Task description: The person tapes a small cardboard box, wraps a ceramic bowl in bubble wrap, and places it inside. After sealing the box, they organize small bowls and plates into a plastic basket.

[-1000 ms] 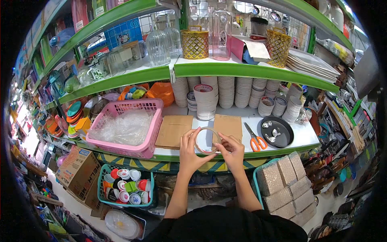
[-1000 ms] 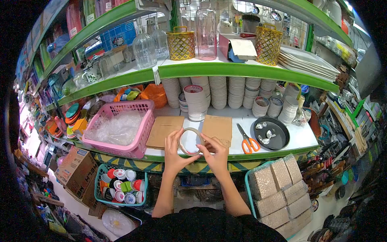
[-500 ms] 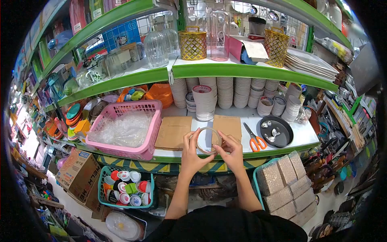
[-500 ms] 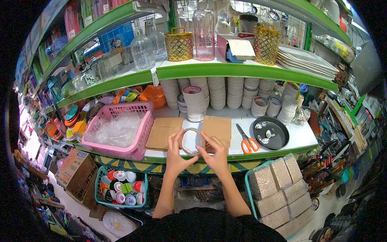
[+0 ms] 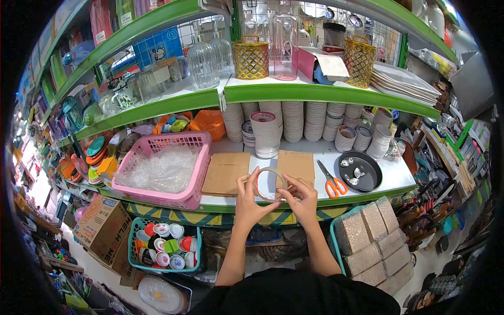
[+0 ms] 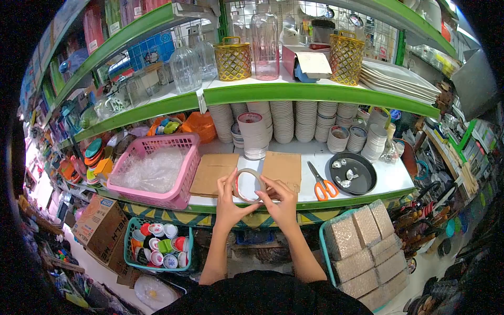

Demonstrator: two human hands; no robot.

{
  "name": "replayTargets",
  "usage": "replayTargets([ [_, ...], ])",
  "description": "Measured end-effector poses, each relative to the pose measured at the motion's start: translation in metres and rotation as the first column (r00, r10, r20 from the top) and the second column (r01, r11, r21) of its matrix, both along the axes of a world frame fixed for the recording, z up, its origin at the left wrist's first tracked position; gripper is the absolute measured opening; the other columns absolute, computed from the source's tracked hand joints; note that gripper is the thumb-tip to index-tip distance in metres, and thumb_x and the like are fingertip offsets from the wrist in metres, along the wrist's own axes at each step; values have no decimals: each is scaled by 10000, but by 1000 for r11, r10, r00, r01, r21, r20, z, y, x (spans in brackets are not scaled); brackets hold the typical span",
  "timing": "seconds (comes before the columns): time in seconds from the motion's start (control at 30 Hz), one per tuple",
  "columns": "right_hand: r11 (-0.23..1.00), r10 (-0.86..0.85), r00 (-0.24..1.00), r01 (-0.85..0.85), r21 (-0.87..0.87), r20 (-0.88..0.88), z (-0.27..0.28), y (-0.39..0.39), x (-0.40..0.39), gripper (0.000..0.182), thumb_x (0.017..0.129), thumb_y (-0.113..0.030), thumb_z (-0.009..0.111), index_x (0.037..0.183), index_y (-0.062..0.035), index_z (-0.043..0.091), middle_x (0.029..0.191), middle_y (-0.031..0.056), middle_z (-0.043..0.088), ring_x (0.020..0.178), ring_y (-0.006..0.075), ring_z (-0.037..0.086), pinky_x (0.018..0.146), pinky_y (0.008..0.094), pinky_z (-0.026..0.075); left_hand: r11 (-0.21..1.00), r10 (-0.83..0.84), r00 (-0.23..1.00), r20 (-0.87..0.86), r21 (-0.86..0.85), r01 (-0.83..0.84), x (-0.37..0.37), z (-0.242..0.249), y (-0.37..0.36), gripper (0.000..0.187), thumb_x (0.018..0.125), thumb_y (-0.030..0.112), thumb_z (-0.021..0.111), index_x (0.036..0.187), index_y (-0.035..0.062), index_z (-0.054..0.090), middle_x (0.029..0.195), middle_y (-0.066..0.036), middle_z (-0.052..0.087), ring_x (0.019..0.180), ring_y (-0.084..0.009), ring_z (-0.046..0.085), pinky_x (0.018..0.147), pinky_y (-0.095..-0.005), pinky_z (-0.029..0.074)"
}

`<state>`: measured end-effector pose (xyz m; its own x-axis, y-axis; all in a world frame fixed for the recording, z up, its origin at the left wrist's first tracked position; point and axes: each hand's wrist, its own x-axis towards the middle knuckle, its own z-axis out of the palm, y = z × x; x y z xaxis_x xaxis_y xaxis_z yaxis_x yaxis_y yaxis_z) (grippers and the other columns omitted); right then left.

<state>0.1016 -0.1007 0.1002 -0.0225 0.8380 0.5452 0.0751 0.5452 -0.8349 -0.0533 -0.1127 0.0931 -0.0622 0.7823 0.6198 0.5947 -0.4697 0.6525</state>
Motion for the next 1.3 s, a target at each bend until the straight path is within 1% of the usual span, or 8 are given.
replayTargets([
  [0.2,1000,27,999,-26,-10,29,0,-2,1,444,742,46,708,1171,-21,619,868,38,564,715,69,587,620,200,516,999,33,999,-13,41,-33,0,-5,3,987,500,365,888,1307,83,394,1152,-134,418,1050,-317,520,810,-415,481],
  [0.27,1000,6,999,-7,19,37,-1,-2,1,445,739,47,709,1170,-24,621,876,43,569,718,71,588,624,203,522,991,58,998,-26,125,-54,-1,-10,6,1007,478,355,896,1291,56,384,1155,-139,431,1045,-329,522,810,-421,476],
  [0.37,999,46,999,-46,14,30,5,-6,-1,442,737,49,708,1164,-26,625,881,50,578,722,75,592,633,208,535,995,79,997,-10,65,-79,-2,-14,6,1021,466,335,898,1295,49,374,1165,-143,435,1052,-336,521,823,-426,473],
  [0.47,999,50,997,-50,6,51,3,-7,0,444,733,51,708,1163,-28,626,880,49,582,725,77,595,640,209,541,999,40,999,35,33,-41,0,-7,1,1003,470,313,893,1292,54,380,1166,-140,436,1062,-334,521,827,-428,475],
  [0.57,993,-31,997,22,118,76,-1,-5,1,448,732,53,707,1165,-28,625,886,50,586,725,74,594,638,207,540,998,35,999,-20,47,-34,0,-1,-2,1004,468,309,892,1299,61,385,1169,-134,434,1067,-331,523,819,-422,483],
  [0.73,1000,3,998,-2,-11,60,6,-11,3,446,730,43,714,1163,-22,625,911,59,599,729,75,597,639,211,539,999,37,999,1,37,-37,2,-7,-1,1018,463,324,895,1310,74,389,1168,-124,433,1060,-320,529,796,-407,494],
  [0.83,999,-14,1000,13,46,25,-3,-8,4,453,732,44,713,1170,-14,617,887,53,588,718,78,592,637,213,539,999,40,999,-13,25,-40,2,-5,-4,1014,466,323,894,1312,80,391,1168,-120,432,1056,-313,533,787,-401,497],
  [1.3,1000,10,1000,-11,23,19,0,-11,5,406,748,61,695,1144,1,629,860,57,587,735,88,599,635,211,537,999,26,999,32,38,-28,5,-13,-1,983,502,334,889,1306,66,392,1182,-121,427,1026,-299,541,759,-385,505],
])
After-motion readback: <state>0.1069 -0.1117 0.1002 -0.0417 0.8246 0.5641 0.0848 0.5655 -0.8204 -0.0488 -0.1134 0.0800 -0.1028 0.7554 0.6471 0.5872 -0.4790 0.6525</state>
